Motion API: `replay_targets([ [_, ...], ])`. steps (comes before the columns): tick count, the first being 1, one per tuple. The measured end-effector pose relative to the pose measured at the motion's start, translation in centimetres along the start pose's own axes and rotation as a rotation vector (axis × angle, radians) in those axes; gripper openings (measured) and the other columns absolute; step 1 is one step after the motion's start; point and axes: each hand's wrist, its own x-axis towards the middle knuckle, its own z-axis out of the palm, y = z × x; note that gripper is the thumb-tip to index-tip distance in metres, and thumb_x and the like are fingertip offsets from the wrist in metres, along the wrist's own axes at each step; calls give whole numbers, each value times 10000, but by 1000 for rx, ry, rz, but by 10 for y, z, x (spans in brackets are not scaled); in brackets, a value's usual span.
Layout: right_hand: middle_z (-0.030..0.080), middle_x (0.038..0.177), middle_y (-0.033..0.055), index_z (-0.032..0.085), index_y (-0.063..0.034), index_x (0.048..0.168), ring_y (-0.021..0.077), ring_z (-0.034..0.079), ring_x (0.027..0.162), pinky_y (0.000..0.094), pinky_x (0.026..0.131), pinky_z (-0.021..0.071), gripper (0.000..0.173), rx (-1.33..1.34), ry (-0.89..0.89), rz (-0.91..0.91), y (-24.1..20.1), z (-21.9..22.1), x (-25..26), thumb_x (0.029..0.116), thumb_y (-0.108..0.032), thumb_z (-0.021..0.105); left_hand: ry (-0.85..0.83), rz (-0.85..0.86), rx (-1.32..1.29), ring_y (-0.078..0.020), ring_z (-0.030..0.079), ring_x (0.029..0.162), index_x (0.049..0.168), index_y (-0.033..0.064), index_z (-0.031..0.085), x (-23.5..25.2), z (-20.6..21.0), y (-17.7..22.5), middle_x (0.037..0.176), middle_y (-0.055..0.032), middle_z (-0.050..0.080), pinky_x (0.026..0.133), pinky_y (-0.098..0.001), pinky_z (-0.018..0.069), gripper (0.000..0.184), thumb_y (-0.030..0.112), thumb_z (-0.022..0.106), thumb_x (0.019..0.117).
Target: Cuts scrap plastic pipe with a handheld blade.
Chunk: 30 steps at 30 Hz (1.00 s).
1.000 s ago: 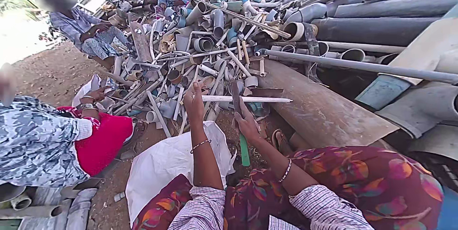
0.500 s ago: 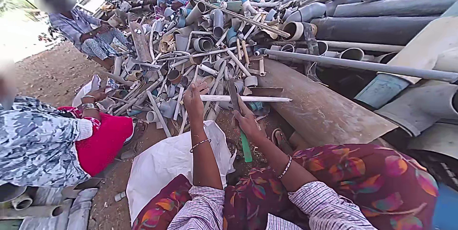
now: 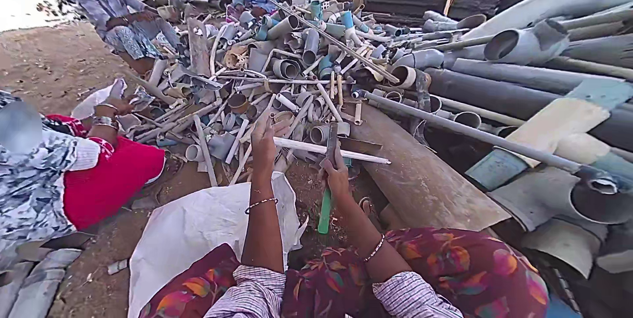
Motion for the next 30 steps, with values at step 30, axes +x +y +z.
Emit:
replay_targets([
  [30, 497, 708, 54, 108, -193, 1652, 88, 453, 413, 217, 375, 407, 605, 70, 310, 90, 10, -24, 27, 1114, -92, 365, -66, 33, 17, -232, 641, 1234, 1576, 25, 323, -3, -1, 11, 1484, -189, 539, 1070, -351, 489, 504, 75, 186, 1094],
])
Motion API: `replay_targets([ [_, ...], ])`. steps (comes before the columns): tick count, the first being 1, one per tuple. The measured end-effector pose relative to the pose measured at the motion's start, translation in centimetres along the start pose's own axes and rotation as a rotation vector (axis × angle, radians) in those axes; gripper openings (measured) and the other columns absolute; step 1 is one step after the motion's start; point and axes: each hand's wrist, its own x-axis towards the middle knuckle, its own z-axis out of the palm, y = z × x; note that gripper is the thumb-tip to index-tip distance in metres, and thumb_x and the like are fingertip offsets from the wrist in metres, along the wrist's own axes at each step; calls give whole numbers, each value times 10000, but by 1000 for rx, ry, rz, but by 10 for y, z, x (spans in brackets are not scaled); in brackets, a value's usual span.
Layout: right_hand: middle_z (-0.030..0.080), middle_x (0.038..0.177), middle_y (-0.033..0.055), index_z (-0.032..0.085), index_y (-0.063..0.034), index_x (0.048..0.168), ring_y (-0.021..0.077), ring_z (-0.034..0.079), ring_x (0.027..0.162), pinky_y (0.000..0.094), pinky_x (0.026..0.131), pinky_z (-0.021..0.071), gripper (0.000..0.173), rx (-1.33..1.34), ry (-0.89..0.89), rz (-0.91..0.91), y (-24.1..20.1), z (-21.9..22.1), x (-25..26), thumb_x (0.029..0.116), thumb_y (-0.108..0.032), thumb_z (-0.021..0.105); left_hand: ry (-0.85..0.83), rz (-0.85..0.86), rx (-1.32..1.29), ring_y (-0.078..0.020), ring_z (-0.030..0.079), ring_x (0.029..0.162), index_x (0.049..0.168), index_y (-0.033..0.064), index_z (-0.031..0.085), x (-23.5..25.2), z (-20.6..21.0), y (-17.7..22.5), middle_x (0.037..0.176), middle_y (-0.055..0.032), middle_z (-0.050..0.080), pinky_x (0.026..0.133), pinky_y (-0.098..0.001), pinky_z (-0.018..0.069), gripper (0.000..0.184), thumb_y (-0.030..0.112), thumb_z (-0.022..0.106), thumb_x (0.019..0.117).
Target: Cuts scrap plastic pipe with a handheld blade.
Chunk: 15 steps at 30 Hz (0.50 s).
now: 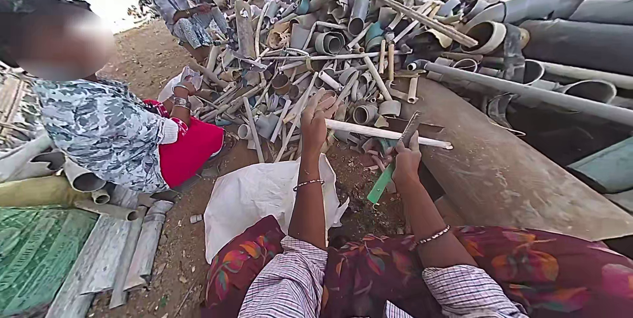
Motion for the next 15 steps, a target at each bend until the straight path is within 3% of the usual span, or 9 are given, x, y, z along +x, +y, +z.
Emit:
replay_targets([
  [2, 490, 709, 54, 98, -188, 1649, 82, 447, 402, 209, 370, 394, 605, 44, 138, 41, 0, -9, 10, 1112, -82, 358, 2, 12, -6, -223, 647, 1222, 1573, 25, 332, 0, 3, 2, 1482, -191, 536, 1059, -335, 497, 498, 80, 197, 1097],
  [3, 490, 685, 56, 77, -184, 1654, 88, 451, 404, 217, 375, 394, 614, 31, 127, 32, 1, -7, 5, 1116, -80, 354, -2, 20, -1, -226, 652, 1208, 1574, 37, 336, -2, 2, 1, 1468, -188, 548, 1048, -337, 504, 499, 85, 197, 1096],
  [5, 506, 642, 50, 85, -133, 1655, 82, 460, 420, 213, 389, 399, 617, -33, -41, -58, 0, 8, -18, 1109, -55, 362, 2, 27, 7, -238, 664, 1183, 1573, 64, 353, 0, 4, -3, 1435, -177, 585, 1027, -351, 515, 493, 115, 201, 1107],
  [8, 540, 649, 26, 143, -53, 1640, 61, 465, 456, 205, 430, 414, 602, -169, -474, -191, -2, 26, -54, 1090, -40, 387, 66, 21, -33, -232, 671, 1171, 1504, -22, 432, 11, 8, -7, 1395, -208, 605, 1026, -358, 518, 482, 64, 226, 1077],
  [10, 554, 633, 19, 143, -32, 1636, 53, 466, 448, 197, 423, 405, 608, -178, -546, -210, -2, 26, -56, 1080, -28, 388, 74, 27, -34, -228, 672, 1157, 1497, -15, 446, 10, 8, -10, 1402, -198, 602, 1010, -361, 523, 481, 63, 230, 1074],
  [12, 528, 601, 34, 133, -51, 1638, 63, 469, 414, 195, 382, 401, 600, -78, -342, -148, 0, 16, -36, 1089, -17, 373, 82, 7, -25, -216, 681, 1133, 1492, 3, 458, 9, 8, -8, 1404, -181, 607, 968, -358, 539, 476, 61, 231, 1078],
  [15, 477, 643, 41, 57, -138, 1648, 79, 436, 398, 211, 354, 365, 600, 41, 40, 25, -4, -8, 6, 1114, -60, 319, 85, -3, -33, -227, 681, 1142, 1472, -28, 470, 14, 8, -4, 1390, -210, 609, 986, -363, 533, 468, 45, 242, 1070],
])
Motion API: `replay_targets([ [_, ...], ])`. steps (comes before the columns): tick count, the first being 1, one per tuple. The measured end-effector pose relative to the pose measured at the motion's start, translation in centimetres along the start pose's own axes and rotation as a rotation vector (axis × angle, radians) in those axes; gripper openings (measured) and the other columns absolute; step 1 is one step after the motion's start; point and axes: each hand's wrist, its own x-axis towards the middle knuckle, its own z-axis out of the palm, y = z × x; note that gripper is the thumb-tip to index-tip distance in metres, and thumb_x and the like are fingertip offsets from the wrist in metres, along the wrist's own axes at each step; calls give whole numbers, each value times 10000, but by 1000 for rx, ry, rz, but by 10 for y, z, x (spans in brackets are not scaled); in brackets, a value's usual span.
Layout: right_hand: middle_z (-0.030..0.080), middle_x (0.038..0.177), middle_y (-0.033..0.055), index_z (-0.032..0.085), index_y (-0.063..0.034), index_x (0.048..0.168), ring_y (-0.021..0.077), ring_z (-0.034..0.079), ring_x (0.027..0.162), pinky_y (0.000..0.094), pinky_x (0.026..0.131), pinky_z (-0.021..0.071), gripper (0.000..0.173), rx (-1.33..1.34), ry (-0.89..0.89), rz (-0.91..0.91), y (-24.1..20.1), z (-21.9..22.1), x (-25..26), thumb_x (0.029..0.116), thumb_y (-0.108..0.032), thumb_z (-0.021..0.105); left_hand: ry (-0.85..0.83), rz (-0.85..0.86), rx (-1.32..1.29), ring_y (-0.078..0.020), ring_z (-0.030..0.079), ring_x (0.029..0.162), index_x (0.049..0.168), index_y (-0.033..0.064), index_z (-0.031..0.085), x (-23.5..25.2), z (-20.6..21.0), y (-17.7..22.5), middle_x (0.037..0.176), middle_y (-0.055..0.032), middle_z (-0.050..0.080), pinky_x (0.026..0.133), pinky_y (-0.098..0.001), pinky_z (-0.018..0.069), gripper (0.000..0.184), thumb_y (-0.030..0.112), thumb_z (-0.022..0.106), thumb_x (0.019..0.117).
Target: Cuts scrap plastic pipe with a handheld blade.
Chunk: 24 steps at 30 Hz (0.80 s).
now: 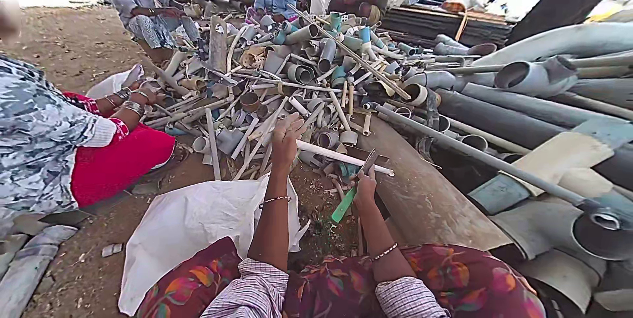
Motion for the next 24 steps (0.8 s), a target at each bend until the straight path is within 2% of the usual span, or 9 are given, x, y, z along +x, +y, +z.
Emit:
replay_targets([
  [3, 488, 659, 45, 84, -109, 1647, 76, 443, 412, 208, 368, 374, 595, -51, -50, -35, 3, 1, -11, 1114, -62, 344, 2, 16, -3, -241, 679, 1147, 1463, -31, 481, 1, 3, 0, 1381, -226, 611, 995, -371, 524, 465, 48, 253, 1066],
  [7, 544, 660, 28, 136, -30, 1634, 64, 478, 461, 206, 428, 420, 602, -235, -580, -222, 7, 33, -66, 1084, -35, 378, 0, 21, 1, -264, 665, 1176, 1461, -23, 491, -2, -3, -10, 1400, -216, 600, 1015, -396, 519, 467, 55, 259, 1064],
  [9, 545, 615, 38, 163, -46, 1638, 72, 471, 430, 210, 407, 410, 600, -224, -511, -226, 9, 32, -61, 1083, -27, 390, -20, -5, 29, -258, 663, 1159, 1501, 40, 466, -11, -6, -11, 1414, -169, 605, 985, -396, 518, 472, 99, 241, 1091],
  [11, 514, 610, 49, 149, -86, 1641, 80, 467, 410, 208, 382, 404, 580, -132, -242, -139, 8, 22, -34, 1105, -46, 365, -29, -26, 36, -265, 661, 1165, 1524, 75, 446, -15, -9, -11, 1432, -148, 599, 980, -403, 518, 483, 125, 224, 1099],
  [14, 494, 635, 61, 90, -160, 1650, 99, 445, 392, 231, 358, 380, 584, -31, 68, -1, 7, 4, 1, 1124, -95, 337, -11, -12, 24, -246, 660, 1191, 1495, 18, 470, -7, -5, -10, 1424, -176, 598, 1012, -392, 518, 488, 87, 230, 1076],
  [16, 507, 651, 63, 86, -143, 1653, 98, 459, 423, 231, 387, 390, 589, -90, 10, -38, 12, 13, -15, 1124, -87, 340, -19, 9, 35, -242, 651, 1206, 1494, 21, 474, -6, -5, -12, 1427, -173, 596, 1028, -385, 506, 492, 88, 229, 1073],
  [19, 532, 640, 42, 218, -58, 1618, 82, 489, 466, 219, 440, 430, 539, -295, -363, -185, 14, 39, -62, 1104, -66, 383, -26, 24, 30, -269, 646, 1209, 1531, 64, 437, -14, -12, -22, 1481, -157, 556, 1020, -394, 505, 505, 95, 212, 1080],
  [21, 541, 643, 34, 175, -101, 1649, 79, 463, 451, 225, 435, 416, 597, -372, -531, -239, 11, 46, -77, 1098, -68, 402, 10, -1, -21, -229, 656, 1198, 1540, 37, 407, -15, -9, -19, 1493, -165, 539, 1022, -350, 512, 507, 88, 209, 1077],
  [24, 538, 715, 66, 185, -179, 1654, 99, 465, 466, 240, 434, 429, 594, -254, -353, -204, 18, 32, -49, 1105, -80, 390, 33, -57, -45, -186, 661, 1181, 1556, 63, 385, -16, -6, -10, 1492, -137, 545, 1013, -318, 513, 487, 257, 210, 1146],
])
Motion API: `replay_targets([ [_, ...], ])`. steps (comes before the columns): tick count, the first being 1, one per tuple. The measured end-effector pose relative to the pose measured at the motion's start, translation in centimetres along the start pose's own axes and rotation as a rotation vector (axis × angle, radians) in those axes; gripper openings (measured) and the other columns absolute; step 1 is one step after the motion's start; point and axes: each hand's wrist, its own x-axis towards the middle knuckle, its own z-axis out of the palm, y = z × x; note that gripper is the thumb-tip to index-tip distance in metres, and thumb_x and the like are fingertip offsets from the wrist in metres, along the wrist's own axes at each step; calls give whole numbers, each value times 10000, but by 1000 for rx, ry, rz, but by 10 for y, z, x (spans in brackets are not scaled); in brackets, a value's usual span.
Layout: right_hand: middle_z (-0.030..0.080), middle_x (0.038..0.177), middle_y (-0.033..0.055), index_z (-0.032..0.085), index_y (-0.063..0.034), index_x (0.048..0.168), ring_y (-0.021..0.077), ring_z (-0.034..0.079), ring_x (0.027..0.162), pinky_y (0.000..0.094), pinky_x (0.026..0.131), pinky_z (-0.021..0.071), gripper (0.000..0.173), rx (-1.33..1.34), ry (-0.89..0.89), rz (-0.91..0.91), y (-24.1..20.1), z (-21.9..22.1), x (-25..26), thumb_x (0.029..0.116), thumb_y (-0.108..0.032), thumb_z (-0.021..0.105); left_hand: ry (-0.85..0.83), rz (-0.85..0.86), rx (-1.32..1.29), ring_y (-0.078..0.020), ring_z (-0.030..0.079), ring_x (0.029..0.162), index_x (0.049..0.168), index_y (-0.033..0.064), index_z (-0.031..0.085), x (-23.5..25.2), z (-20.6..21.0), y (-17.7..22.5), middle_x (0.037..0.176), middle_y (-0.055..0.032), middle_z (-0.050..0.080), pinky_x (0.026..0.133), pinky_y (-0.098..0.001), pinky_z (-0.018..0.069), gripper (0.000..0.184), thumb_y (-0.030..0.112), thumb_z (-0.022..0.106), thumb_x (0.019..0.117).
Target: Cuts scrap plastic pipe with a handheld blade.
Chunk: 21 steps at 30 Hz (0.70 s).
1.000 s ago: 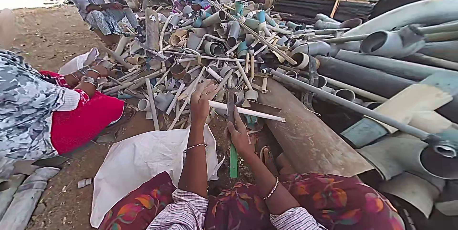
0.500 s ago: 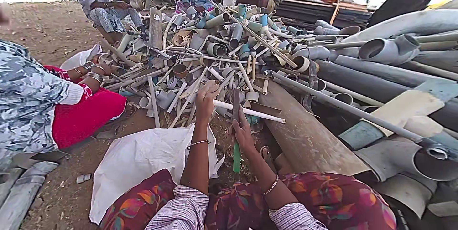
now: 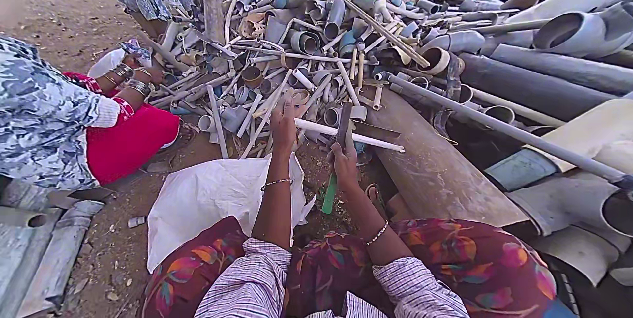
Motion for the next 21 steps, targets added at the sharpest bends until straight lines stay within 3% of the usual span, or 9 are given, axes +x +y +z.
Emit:
replay_targets([
  [2, 512, 688, 65, 158, -198, 1645, 99, 468, 424, 228, 385, 414, 579, 170, 256, 128, 8, -19, 24, 1117, -90, 368, 49, 38, -18, -182, 697, 1105, 1487, -16, 452, 11, 2, -2, 1386, -176, 621, 957, -318, 550, 497, 266, 228, 1144],
  [4, 487, 682, 58, 110, -219, 1650, 103, 457, 411, 234, 372, 399, 591, 207, 332, 198, 8, -25, 29, 1122, -104, 351, 84, 83, -23, -181, 714, 1067, 1423, -69, 498, 18, 3, -5, 1309, -203, 659, 939, -314, 565, 498, 240, 225, 1144],
  [8, 488, 637, 41, 125, -159, 1660, 78, 436, 419, 214, 411, 411, 609, -40, -150, 33, -16, 19, -21, 1111, -92, 380, 106, 72, -26, -201, 702, 1122, 1400, -90, 520, 16, 2, -9, 1315, -226, 654, 1014, -322, 537, 557, 271, 181, 1145],
  [10, 516, 619, 38, 142, -153, 1660, 76, 439, 406, 218, 399, 411, 612, -109, -255, -31, -18, 28, -29, 1106, -93, 395, 99, 35, -62, -216, 687, 1155, 1423, -95, 492, 13, 1, -7, 1341, -239, 632, 1037, -327, 521, 606, 313, 143, 1143],
  [12, 552, 713, 67, 170, -219, 1659, 110, 455, 464, 259, 434, 416, 598, -80, -124, -2, -6, 15, -14, 1113, -128, 397, 75, 40, -37, -217, 681, 1162, 1456, -71, 473, 13, -1, -4, 1369, -224, 622, 1030, -336, 518, 629, 349, 131, 1135],
  [14, 524, 668, 44, 146, -180, 1649, 96, 474, 432, 230, 386, 412, 591, 106, 144, 78, 3, -2, 12, 1110, -84, 370, 47, 67, -22, -228, 663, 1193, 1476, -66, 446, 16, -2, -8, 1405, -227, 594, 1045, -349, 513, 625, 364, 151, 1131],
  [16, 479, 667, 36, 95, -207, 1654, 105, 459, 417, 240, 371, 399, 611, 206, 278, 155, 5, -12, 24, 1113, -75, 346, 55, 93, -2, -232, 655, 1210, 1473, -66, 451, 17, -1, -13, 1413, -228, 588, 1054, -356, 509, 621, 372, 173, 1131],
  [17, 481, 660, 38, 104, -200, 1651, 103, 466, 415, 238, 370, 412, 602, 181, 241, 145, 3, -9, 20, 1116, -85, 355, 64, 105, 10, -237, 653, 1218, 1473, -63, 457, 18, -1, -13, 1420, -228, 585, 1063, -363, 506, 617, 376, 191, 1131],
  [21, 516, 615, 27, 127, -125, 1657, 67, 426, 413, 214, 403, 392, 621, -32, -242, -43, -13, 30, -27, 1095, -61, 385, 81, 75, -6, -246, 641, 1238, 1462, -74, 467, 14, -1, -13, 1439, -242, 561, 1079, -360, 498, 644, 405, 195, 1128],
])
